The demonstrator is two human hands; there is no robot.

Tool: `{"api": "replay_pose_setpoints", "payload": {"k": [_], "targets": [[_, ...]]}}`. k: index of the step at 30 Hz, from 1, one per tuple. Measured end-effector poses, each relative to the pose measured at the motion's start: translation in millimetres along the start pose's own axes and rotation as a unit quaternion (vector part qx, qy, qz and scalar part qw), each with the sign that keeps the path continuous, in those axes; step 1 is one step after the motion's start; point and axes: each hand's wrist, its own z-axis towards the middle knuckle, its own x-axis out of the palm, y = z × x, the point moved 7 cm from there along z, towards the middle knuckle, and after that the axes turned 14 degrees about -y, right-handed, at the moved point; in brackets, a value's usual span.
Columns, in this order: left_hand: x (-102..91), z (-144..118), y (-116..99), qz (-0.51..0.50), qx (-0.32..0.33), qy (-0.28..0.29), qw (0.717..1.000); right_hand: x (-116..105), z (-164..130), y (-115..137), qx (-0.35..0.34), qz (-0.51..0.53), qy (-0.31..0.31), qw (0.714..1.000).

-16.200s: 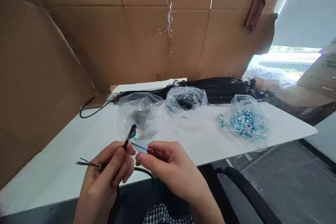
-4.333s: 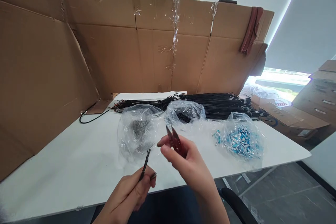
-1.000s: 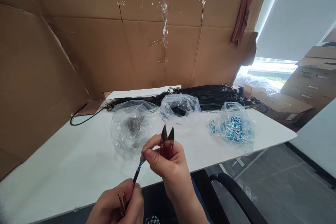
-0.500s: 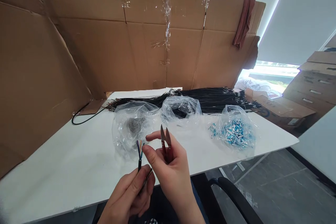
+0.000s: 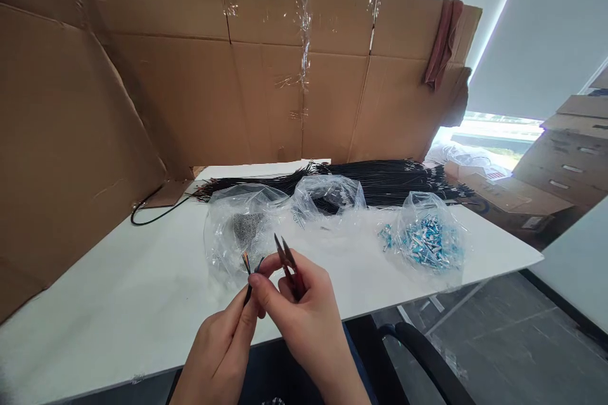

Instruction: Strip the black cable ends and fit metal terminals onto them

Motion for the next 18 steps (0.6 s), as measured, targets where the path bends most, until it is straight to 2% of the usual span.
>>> {"api": "replay_pose_setpoints", "payload": {"k": [3,9,16,18], "targets": [[0.2,-1,1,-0.002,0.004,0.013,1.0,4,-1,-2,0.003,-0.008,0.033,0.999],[-1.6,-5,3,-0.046,-0.061,0.008,0.997,9,-2,-11,0.044,0.066,0.075,0.994],[-0.1,-4,-2,-0.059,-0.035,-0.013,0.998,7,0,-10,0.048,0.07,0.04,0.996],[0.3,-5,-3,-0.063,-0.033,-0.019,0.997,7,2,-12,0.064,0.087,0.05,0.993]]}}
